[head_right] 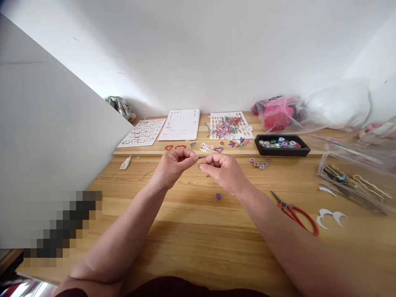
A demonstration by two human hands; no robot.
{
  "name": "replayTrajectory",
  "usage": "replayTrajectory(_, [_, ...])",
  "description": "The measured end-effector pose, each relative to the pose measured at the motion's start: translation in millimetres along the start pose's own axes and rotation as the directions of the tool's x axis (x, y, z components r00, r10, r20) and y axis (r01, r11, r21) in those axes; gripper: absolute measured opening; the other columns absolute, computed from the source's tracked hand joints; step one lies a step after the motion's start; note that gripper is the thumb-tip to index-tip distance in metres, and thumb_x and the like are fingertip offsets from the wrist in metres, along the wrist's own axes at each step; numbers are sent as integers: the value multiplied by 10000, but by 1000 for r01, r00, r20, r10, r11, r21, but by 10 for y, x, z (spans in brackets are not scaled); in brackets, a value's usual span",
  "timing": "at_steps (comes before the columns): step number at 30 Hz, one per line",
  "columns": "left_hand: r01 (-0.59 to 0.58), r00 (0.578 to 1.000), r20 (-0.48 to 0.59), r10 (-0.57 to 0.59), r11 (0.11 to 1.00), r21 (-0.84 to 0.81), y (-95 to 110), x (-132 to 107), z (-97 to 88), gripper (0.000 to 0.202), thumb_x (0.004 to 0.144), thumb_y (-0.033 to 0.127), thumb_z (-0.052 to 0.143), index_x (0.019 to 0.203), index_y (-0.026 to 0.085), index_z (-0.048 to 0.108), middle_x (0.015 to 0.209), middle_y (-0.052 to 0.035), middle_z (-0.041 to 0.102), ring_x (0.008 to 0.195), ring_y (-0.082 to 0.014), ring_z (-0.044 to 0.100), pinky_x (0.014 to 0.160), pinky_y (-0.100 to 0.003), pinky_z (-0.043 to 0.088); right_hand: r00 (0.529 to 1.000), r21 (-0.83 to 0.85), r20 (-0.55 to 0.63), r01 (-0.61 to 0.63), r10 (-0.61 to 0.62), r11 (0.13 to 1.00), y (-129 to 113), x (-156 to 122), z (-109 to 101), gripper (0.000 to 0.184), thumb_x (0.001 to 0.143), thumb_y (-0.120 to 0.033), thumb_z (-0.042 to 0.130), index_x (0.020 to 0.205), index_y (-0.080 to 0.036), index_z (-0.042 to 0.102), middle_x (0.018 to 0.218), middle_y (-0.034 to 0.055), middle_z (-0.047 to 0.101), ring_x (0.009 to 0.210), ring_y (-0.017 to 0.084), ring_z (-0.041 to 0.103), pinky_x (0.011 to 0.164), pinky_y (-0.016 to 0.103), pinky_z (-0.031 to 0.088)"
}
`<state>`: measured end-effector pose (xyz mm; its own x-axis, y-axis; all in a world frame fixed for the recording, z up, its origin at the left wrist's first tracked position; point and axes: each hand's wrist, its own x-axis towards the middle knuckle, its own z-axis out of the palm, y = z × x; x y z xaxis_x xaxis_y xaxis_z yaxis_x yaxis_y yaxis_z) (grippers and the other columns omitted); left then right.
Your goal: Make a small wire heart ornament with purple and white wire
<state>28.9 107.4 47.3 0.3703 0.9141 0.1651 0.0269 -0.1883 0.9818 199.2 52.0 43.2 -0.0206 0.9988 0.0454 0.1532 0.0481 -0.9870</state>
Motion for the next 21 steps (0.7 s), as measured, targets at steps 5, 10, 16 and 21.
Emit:
replayTrajectory(5, [-239,957,-69,281,902,361,-30,-13,15,86,784,199,688,708,160,678,799,-32,690,785,-153,618,769,-289,484,988,-292,-57,122,-145,949,-81,-100,39,197,824,-340,673,726,-170,653,553,-36,520,490,79,386,467,241,275])
replayTrajectory(10, [-491,870,211,445,753,438,6,-48,-18,105,833,115,627,755,162,679,864,-47,687,834,-150,635,804,-287,490,972,-402,-62,185,-228,897,-153,-124,-32,152,824,-280,652,713,-178,638,562,-44,501,510,82,396,480,247,279])
replayTrajectory(16, [-459,873,331,358,833,310,92,-89,-33,98,863,184,649,782,158,697,898,-57,703,845,-146,635,778,-270,477,993,-259,10,118,-120,959,-108,-21,-192,187,814,-333,688,719,-181,637,573,-47,480,524,82,372,480,252,248])
replayTrajectory(21, [-223,957,225,183,960,168,93,-65,-36,181,834,318,705,814,138,700,857,-60,691,717,-117,583,583,-229,390,999,87,51,9,-13,996,-53,50,-223,227,762,-374,747,741,-173,644,572,-51,479,485,61,338,458,243,211])
